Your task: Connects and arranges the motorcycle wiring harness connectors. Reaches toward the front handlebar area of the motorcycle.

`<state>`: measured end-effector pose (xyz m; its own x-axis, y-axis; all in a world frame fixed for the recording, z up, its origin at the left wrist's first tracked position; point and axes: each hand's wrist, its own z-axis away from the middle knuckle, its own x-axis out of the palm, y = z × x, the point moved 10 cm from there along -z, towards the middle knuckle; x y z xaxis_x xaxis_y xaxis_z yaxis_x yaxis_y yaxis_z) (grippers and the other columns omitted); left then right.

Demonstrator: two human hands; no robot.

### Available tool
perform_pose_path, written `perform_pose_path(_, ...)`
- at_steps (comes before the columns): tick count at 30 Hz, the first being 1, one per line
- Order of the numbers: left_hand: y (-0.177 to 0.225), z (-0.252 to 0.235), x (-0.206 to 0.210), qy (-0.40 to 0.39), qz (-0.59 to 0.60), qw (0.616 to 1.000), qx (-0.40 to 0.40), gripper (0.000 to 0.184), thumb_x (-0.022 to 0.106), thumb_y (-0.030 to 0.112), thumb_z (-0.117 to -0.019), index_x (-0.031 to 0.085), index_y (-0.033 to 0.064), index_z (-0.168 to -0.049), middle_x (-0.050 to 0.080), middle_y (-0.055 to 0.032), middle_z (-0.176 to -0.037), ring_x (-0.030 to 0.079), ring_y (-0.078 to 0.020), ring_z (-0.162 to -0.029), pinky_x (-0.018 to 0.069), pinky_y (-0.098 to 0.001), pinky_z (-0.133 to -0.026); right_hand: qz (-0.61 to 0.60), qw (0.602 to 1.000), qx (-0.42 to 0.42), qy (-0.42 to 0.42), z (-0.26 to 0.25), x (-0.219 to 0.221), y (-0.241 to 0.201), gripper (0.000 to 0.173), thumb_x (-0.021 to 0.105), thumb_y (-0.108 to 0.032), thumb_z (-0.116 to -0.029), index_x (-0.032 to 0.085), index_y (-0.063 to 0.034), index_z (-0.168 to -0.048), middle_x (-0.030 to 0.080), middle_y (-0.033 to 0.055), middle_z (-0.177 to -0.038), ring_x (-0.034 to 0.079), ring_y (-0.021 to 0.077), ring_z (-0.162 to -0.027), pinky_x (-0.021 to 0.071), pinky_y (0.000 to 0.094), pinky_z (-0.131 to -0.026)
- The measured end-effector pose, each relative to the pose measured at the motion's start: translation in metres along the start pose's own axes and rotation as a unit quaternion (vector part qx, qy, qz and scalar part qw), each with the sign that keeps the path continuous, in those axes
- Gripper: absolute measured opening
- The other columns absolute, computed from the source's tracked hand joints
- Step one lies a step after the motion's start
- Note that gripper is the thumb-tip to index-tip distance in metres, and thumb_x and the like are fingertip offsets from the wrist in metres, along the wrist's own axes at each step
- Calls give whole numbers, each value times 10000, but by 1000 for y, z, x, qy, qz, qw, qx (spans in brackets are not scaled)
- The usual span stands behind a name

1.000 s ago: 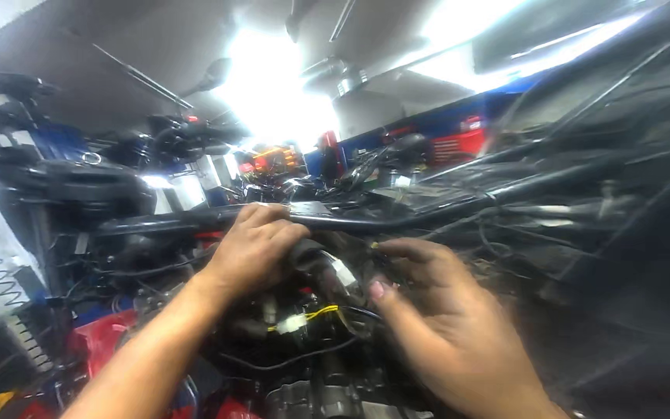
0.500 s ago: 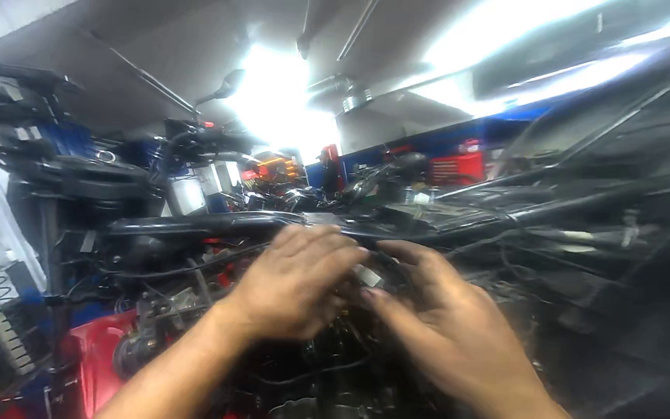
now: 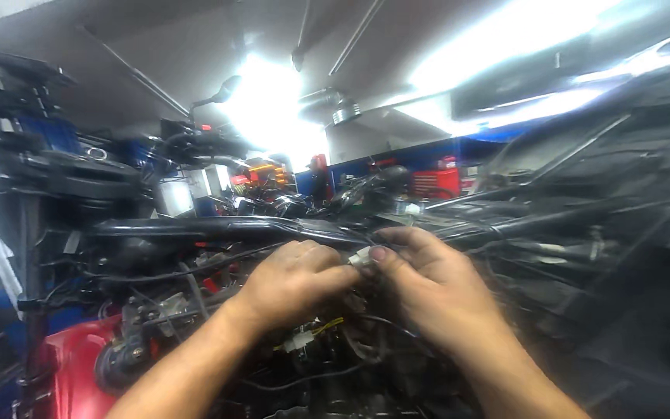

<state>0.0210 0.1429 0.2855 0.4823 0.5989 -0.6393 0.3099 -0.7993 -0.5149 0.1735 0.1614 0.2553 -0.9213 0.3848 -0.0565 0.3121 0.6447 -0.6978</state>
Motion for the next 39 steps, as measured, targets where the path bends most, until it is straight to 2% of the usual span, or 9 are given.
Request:
perform_pose_path(5, -2, -3, -6, 68, 16, 997, -27, 130, 723, 118, -912, 779, 160, -1022, 719, -34, -1028, 686, -175, -1001, 597, -353, -858, -51, 998, -43, -18, 13, -8, 1, 327, 642, -390, -970, 669, -227, -1252, 730, -9, -843, 646, 148, -580, 545, 299, -468)
perform_pose_path(9, -12, -8, -6, 54, 48, 992, -104, 127, 657, 163, -960, 765, 146, -1025, 716, 6, -1039, 677, -123, -1032, 586, -331, -918, -267, 960, 17, -82, 31, -13, 17, 323, 586, -51, -914, 710, -74, -1212, 744, 158, -960, 547, 99, -503, 440, 217, -423)
perform_pose_path(11, -17, -11, -1, 3, 63, 985, -160, 151, 620, 231, -994, 760, 185, -1027, 705, 57, -1041, 661, -76, -1015, 573, -313, -913, -345, 927, 62, -130, 35, -7, 22, 286, 562, -32, -941, 717, -35, -1182, 745, 192, -978, 514, 49, -482, 399, 181, -410)
perform_pose_path(14, -22, -15, 2, -48, 86, 971, -217, 150, 607, 243, -1006, 751, 204, -1025, 695, 82, -1059, 658, -50, -958, 582, -301, -854, -385, 900, 87, -184, 37, 1, 25, 264, 611, -82, -967, 698, -34, -1211, 728, 224, -1073, 584, 76, -540, 470, 193, -452)
perform_pose_path(19, -24, -13, -3, -7, 100, 971, -218, 145, 609, 213, -997, 751, 191, -1014, 701, 80, -1069, 664, -40, -937, 591, -283, -818, -371, 904, 82, -195, 41, 4, 23, 368, 629, -102, -994, 540, -112, -1351, 688, 243, -1214, 675, 179, -598, 537, 244, -463)
perform_pose_path(25, -25, -11, -2, -12, 106, 969, -223, 151, 608, 238, -1007, 755, 205, -1011, 696, 93, -1068, 655, -27, -943, 583, -274, -824, -120, 986, -39, -109, 41, -15, 4, 200, 665, -292, -1000, 745, -134, -1092, 749, 95, -893, 596, 128, -534, 497, 245, -455)
perform_pose_path(29, -23, -9, -1, 19, 100, 978, -184, 123, 685, 219, -977, 792, 204, -1037, 717, 72, -1081, 668, -41, -1011, 586, -288, -896, 196, 962, -165, -92, 47, -14, -11, 327, 491, -454, -1041, 758, -313, -1168, 716, -162, -985, 675, 1, -835, 593, 278, -698)
perform_pose_path(34, -11, -1, -7, 87, 47, 984, -150, 90, 716, 205, -939, 799, 199, -972, 733, 51, -1083, 675, -106, -1028, 567, -351, -881, 301, 930, -209, -18, 56, -5, -25, 358, 474, -390, -1021, 794, -230, -1041, 696, -77, -852, 644, 60, -713, 514, 341, -556)
perform_pose_path(39, -11, 0, -5, 89, 54, 982, -155, 85, 742, 170, -909, 798, 187, -971, 738, 41, -1087, 679, -118, -1042, 573, -354, -905, 225, 953, -202, 33, 59, -5, -28, 269, 606, -352, -999, 791, -161, -1032, 734, -62, -855, 666, -2, -745, 563, 221, -631)
